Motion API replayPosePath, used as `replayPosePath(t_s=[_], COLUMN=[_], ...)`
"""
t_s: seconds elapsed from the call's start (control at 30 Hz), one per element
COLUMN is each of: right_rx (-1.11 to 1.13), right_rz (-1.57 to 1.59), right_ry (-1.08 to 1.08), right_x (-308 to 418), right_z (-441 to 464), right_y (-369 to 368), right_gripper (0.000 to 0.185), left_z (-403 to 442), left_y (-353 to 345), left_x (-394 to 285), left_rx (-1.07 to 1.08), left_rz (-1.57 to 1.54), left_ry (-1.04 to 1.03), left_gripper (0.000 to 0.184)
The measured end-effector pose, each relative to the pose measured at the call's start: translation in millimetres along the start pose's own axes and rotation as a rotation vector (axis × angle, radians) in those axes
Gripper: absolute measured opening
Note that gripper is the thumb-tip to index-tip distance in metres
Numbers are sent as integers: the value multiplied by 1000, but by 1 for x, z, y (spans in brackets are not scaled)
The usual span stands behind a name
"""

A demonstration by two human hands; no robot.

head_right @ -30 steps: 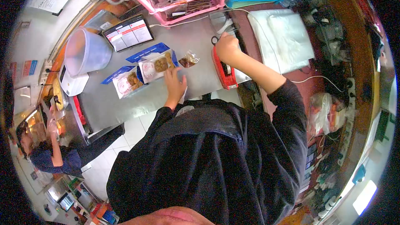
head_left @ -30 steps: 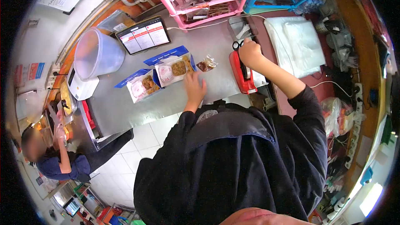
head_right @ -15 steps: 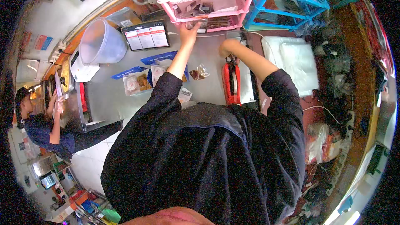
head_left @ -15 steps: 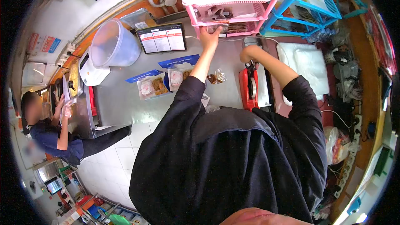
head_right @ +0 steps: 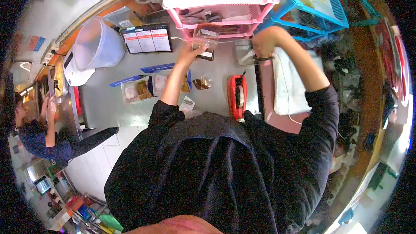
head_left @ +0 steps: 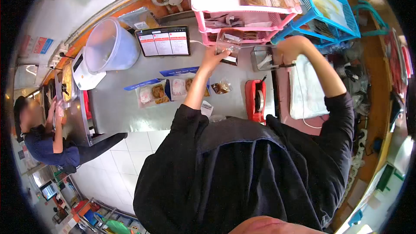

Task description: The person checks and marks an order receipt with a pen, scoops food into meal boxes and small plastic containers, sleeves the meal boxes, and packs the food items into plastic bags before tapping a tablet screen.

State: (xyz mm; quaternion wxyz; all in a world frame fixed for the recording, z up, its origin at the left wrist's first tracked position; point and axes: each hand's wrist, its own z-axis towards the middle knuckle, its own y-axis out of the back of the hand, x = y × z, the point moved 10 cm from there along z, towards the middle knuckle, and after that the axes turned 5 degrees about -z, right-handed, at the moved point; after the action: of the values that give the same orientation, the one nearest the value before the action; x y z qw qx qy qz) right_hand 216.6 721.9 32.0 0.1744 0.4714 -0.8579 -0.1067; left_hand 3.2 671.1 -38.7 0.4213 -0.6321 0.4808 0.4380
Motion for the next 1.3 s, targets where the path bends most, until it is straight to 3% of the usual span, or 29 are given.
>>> replayPosePath(t_s=[0.1, 0.2, 0.23, 0.37, 0.5, 0.93, 1.03, 1.13, 1.3], right_rx=[-314, -183, -305, -276, -413, -303, -407, -322, -436], right_rz=[425, 840, 600, 644, 589, 563, 559, 557, 558], right_ry=[436, 326, 432, 442, 501, 476, 562, 458, 507], right_x=[0, -18, -18, 4, 7, 16, 12, 10, 9], right_z=[3, 29, 37, 46, 68, 64, 68, 74, 75], right_y=[9, -25, -22, -8, 19, 34, 39, 34, 39], right_gripper=[37, 57, 64, 63, 55, 48, 45, 45, 43], left_z=[1, 6, 7, 11, 9, 8, 6, 3, 5], left_y=[-7, -13, -13, -14, -16, -15, -15, -14, -14], left_x=[-1, 6, 8, 20, 15, 12, 7, 3, 12], left_rx=[66, 173, 170, 191, 207, 221, 216, 198, 185], left_rz=[-93, -178, -198, -234, -260, -190, -180, -158, -178], left_ry=[-30, -18, -4, 32, 54, 46, 35, 9, 23], left_gripper=[27, 30, 30, 28, 26, 25, 25, 24, 23])
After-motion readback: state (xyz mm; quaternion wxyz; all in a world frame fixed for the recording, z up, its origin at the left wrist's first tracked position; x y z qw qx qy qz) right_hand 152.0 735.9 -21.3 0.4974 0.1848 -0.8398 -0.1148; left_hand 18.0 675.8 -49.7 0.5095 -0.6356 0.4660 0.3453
